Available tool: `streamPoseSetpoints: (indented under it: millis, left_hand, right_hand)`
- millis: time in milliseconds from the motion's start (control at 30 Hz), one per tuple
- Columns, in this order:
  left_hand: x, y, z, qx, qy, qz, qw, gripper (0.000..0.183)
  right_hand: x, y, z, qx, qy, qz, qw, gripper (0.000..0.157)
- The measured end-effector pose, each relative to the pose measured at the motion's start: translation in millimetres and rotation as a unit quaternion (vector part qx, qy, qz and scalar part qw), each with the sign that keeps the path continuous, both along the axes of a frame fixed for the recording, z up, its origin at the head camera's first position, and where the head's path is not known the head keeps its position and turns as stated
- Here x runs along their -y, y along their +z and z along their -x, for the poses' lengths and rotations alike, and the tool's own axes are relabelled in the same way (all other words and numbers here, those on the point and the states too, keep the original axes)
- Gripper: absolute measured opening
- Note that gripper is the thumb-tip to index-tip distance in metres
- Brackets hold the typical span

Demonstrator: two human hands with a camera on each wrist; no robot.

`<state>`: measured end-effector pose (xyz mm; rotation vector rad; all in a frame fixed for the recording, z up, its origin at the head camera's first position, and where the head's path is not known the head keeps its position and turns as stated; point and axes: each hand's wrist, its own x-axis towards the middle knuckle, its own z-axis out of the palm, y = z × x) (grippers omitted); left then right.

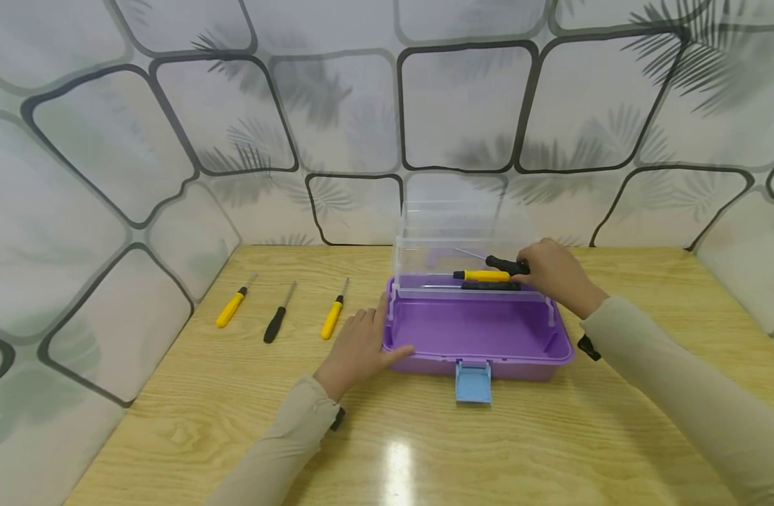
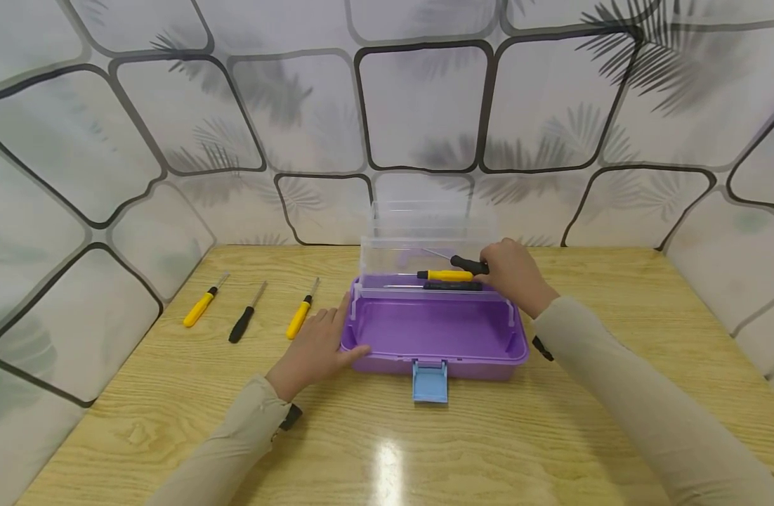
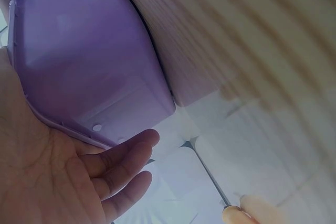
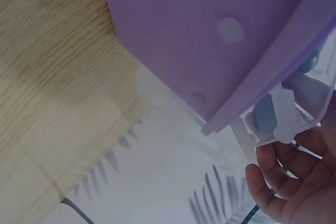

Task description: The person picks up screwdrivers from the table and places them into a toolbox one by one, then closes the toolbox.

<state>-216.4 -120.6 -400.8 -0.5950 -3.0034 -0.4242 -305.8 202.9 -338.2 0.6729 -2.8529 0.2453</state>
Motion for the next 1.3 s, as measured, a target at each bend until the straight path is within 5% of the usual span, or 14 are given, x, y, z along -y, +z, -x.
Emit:
streamPoseSetpoints:
  millis: [700, 1067, 1300]
  left_hand:
    - [-2, -0.9, -0.1, 0.002, 0.0, -0.006, 1.0, 0.101]
    - [-1, 0.8, -1.0, -0.002, 0.0, 0.0, 1.0, 0.101]
    - [-1, 0.3, -1.0, -0.002, -0.001, 0.003, 1.0, 0.102]
  right_hand:
    - [-13, 10.8, -9.0, 0.038, -0.001, 0.013, 0.999, 0.042]
    - [-20, 29.7, -31.7, -0.002, 0.002, 0.031, 1.0, 0.051]
    - [-23, 34.2, -48.9, 0.01, 0.009, 0.038, 0.999, 0.062]
